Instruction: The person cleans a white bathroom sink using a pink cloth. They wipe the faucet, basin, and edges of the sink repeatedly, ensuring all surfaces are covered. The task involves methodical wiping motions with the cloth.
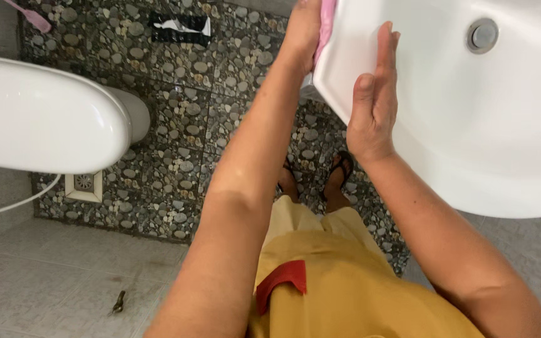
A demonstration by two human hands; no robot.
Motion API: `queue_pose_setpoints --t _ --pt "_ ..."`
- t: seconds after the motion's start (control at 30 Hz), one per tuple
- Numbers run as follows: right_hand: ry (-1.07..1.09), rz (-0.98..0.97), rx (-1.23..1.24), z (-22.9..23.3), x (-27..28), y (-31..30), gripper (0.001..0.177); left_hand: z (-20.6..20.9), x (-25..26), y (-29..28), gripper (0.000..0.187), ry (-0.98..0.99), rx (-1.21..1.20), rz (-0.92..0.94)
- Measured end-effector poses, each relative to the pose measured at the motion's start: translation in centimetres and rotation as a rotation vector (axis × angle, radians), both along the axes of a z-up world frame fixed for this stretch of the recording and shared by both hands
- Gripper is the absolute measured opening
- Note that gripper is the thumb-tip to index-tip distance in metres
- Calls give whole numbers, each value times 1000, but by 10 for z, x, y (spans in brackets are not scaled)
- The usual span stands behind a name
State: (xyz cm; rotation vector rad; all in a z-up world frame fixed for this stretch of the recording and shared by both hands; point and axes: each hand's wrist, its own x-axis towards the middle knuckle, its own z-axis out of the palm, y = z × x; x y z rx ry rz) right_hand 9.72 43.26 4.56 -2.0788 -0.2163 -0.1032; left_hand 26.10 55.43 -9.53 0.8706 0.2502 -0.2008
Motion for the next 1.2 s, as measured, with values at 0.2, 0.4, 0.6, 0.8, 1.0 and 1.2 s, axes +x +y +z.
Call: queue_pose_setpoints --t 0.2,0.4,0.6,0.8,1.0,1.2 --pt "-41 0 -55 -14 5 -4 77 36 -85 8 54 172 -78 81" --pt "-97 44 -1 -22 11 -7 73 56 -116 -3 50 3 -72 231" --pt "-79 19 0 -36 18 -9 74 72 -154 -33 40 -42 97 481" --pt "-82 -21 40 -47 24 -9 71 72 -143 -38 36 -342 827 665" --pt "-176 29 -51 -40 22 -2 67 86 -85 -14 26 -265 1185 340" --pt "-144 -5 -84 -20 8 6 72 100 -45 -12 17 -452 1243 198"
